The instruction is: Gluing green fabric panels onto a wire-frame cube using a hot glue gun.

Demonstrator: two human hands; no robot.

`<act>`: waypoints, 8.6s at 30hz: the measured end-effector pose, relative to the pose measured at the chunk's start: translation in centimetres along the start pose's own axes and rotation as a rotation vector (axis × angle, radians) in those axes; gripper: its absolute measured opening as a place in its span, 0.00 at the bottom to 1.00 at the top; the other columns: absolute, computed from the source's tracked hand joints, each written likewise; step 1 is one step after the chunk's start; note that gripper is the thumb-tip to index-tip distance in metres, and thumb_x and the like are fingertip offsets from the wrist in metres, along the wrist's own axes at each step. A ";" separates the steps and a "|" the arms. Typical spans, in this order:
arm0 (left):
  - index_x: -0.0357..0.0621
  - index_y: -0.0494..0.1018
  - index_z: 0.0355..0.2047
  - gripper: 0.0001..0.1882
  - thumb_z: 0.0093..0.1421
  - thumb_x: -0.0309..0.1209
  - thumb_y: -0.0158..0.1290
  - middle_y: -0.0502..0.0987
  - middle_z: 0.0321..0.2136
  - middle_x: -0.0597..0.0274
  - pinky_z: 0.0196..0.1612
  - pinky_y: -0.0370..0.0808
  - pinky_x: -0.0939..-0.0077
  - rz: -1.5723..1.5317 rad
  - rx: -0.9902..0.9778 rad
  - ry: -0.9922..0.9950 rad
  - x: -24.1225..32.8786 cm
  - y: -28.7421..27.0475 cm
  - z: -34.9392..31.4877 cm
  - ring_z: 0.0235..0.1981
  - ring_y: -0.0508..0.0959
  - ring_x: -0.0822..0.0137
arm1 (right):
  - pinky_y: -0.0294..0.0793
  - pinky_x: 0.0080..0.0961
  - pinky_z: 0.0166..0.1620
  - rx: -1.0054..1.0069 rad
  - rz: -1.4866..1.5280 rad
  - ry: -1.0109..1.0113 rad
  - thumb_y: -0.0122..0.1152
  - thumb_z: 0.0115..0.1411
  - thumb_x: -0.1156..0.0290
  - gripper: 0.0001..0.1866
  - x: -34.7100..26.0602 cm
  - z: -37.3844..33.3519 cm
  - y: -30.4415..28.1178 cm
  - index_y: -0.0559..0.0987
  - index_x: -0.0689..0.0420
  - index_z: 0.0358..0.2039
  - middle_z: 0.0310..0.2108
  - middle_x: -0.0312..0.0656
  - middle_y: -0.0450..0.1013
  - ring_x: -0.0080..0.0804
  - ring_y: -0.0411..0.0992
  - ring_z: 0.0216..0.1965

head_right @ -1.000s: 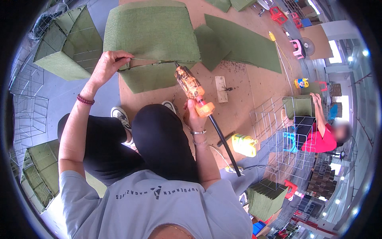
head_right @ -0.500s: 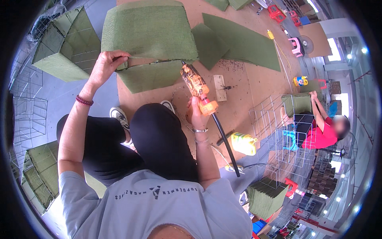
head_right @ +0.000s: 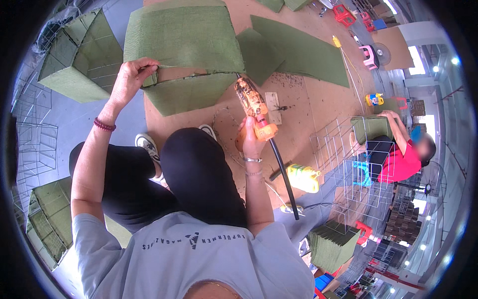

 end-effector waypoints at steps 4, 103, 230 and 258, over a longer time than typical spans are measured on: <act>0.38 0.75 0.35 0.08 0.58 0.28 0.51 0.78 0.24 0.56 0.33 0.73 0.77 -0.006 0.006 -0.004 0.0 0.0 0.1 0.27 0.77 0.70 | 0.71 0.23 0.29 0.041 0.017 0.015 0.53 0.61 0.57 0.17 0.2 0.4 -0.4 0.70 0.60 0.37 0.27 0.38 0.69 0.24 0.69 0.26; 0.36 0.76 0.33 0.08 0.52 0.19 0.54 0.77 0.36 0.62 0.44 0.75 0.79 -0.105 -0.010 -0.012 -1.0 -1.8 -0.3 0.37 0.77 0.70 | 0.72 0.29 0.45 -0.780 0.058 -0.024 0.54 0.58 0.52 0.29 -3.4 -0.2 9.3 0.69 0.68 0.45 0.36 0.46 0.73 0.32 0.72 0.39; 0.39 0.77 0.32 0.07 0.51 0.20 0.55 0.77 0.35 0.63 0.44 0.75 0.78 -0.141 0.027 0.034 1.2 0.5 1.1 0.38 0.78 0.71 | 0.68 0.18 0.32 -0.439 -0.148 -0.060 0.58 0.57 0.59 0.15 -5.3 1.1 3.8 0.77 0.59 0.33 0.27 0.33 0.73 0.19 0.69 0.27; 0.37 0.77 0.34 0.07 0.52 0.21 0.55 0.77 0.36 0.63 0.44 0.74 0.79 -0.134 0.009 0.046 0.3 0.4 1.5 0.38 0.77 0.71 | 0.69 0.22 0.34 -0.398 0.007 -0.136 0.52 0.61 0.65 0.12 -4.5 1.8 2.3 0.70 0.63 0.36 0.28 0.40 0.72 0.25 0.70 0.28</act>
Point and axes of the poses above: each hand's wrist, its own z-axis towards the middle knuckle, its own y-axis out of the palm, x = y × z, the point moved 5 cm from there along z, towards the middle knuckle
